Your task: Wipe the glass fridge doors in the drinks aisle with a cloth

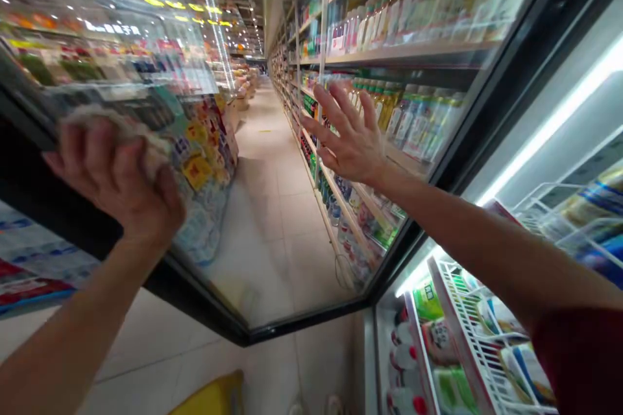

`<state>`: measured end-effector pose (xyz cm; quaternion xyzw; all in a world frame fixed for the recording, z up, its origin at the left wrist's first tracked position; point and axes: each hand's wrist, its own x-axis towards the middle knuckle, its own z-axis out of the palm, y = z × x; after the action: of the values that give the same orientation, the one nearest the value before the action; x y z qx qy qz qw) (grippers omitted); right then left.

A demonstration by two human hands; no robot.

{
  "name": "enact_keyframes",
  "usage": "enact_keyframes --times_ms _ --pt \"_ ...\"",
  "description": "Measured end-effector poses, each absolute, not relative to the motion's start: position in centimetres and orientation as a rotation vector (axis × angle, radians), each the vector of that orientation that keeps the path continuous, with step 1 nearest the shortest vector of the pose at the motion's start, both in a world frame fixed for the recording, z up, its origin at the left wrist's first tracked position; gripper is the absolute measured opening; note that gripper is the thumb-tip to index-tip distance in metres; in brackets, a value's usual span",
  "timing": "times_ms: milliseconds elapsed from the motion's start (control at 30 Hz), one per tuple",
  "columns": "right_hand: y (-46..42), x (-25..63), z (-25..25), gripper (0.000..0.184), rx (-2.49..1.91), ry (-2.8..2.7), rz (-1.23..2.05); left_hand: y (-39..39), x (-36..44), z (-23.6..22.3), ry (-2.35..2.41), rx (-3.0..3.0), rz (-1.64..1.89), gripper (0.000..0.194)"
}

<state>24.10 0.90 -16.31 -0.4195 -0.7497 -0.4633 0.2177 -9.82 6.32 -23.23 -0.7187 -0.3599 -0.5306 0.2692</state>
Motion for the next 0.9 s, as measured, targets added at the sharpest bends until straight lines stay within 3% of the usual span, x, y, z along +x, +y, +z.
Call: enact_keyframes --times_ms 67,133,200,367,433,500,567,633,767,833,900 --pt "1.1 24.1 -16.4 0.054 -1.157 -2.068 -1.267 6.6 -7.8 -26.2 -0.796 -1.909 -1.313 0.04" --pt "1.3 23.9 -16.6 0.053 -1.158 -2.058 -1.255 7.0 -6.6 -28.3 -0.71 -2.26 -1.033 0.025" --pt "1.4 23.8 -16.8 0.052 -1.171 -2.058 -1.244 7.7 -7.0 -27.6 -0.684 -2.452 -0.889 0.02" --pt "1.5 24.7 -16.2 0.052 -1.144 -2.103 -1.23 8.6 -9.7 -20.1 -0.795 -1.79 -1.345 0.045" --pt "1.4 25.0 -15.9 0.052 -1.097 -2.092 -1.227 8.2 -9.3 -19.8 -0.763 -1.917 -1.245 0.04" --pt "1.2 25.2 -15.9 0.053 -1.088 -2.075 -1.233 7.7 -8.5 -20.7 -0.63 -2.376 -0.93 0.03" --pt "1.1 25.1 -15.9 0.053 -1.111 -2.072 -1.256 7.5 -8.0 -20.6 -0.537 -2.635 -0.684 0.036" --pt "0.9 24.9 -16.0 0.052 -1.153 -2.072 -1.285 7.3 -8.3 -18.5 -0.593 -2.518 -0.746 0.04" --pt "0.4 24.7 -16.1 0.05 -1.227 -2.054 -1.294 6.0 -9.7 -13.5 -0.785 -1.864 -1.188 0.048" --pt "0.2 24.6 -16.1 0.05 -1.224 -2.042 -1.276 4.9 -9.7 -14.0 -0.681 -2.02 -1.084 0.041" --pt "0.0 24.7 -16.2 0.05 -1.194 -2.029 -1.262 4.3 -9.7 -15.9 -0.457 -2.413 -0.688 0.037"
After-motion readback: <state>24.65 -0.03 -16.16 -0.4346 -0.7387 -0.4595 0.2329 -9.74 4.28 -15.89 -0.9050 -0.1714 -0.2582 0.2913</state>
